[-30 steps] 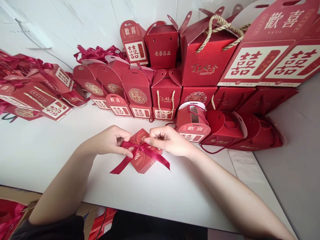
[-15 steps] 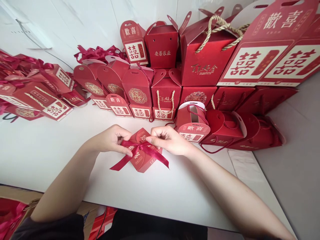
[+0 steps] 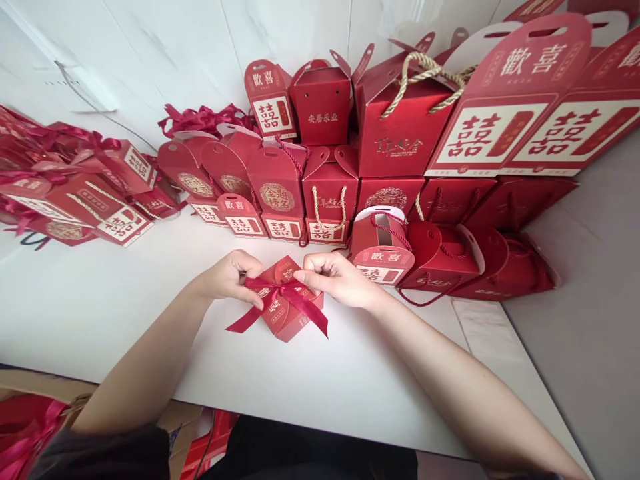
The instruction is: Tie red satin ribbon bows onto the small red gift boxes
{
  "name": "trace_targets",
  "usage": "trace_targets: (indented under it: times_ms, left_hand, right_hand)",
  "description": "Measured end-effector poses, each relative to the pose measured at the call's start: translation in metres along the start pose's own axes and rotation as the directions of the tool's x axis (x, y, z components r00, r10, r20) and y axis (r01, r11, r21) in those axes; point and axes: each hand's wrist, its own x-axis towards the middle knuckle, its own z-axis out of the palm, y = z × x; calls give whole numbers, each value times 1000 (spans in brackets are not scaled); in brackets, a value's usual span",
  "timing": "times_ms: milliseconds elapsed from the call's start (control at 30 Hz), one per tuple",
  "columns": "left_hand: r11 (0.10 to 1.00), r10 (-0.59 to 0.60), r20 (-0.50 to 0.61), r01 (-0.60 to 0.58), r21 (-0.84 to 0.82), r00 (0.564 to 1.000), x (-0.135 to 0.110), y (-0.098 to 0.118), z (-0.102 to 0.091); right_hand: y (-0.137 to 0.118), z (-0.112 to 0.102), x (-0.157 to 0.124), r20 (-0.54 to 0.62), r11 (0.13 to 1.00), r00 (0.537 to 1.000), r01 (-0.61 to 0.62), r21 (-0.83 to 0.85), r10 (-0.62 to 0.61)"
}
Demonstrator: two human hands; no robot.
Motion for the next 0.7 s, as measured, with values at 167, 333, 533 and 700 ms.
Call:
trace_targets:
  times_ms: [167,333,533,700]
  left_hand:
    - [999,-50,35,49,11,998,-4,6,-6]
    - [995,-98,41,97,38,994,-9,13,-12]
    - [1000,-15,3,15,-5,1000,-7,17,-13]
    - [999,14,-7,-14,-45,1000,-4,13,-11]
  right_hand:
    - [-10,2,0,-48,997,998,24,-71,-28]
    - [-46,9,-14,-215,824,975,-167,-541,56]
    - [-73,12,-35,-196,476,948,-297,-828,250]
    - [-70,4,-31,100,701,873,-309,-643,477]
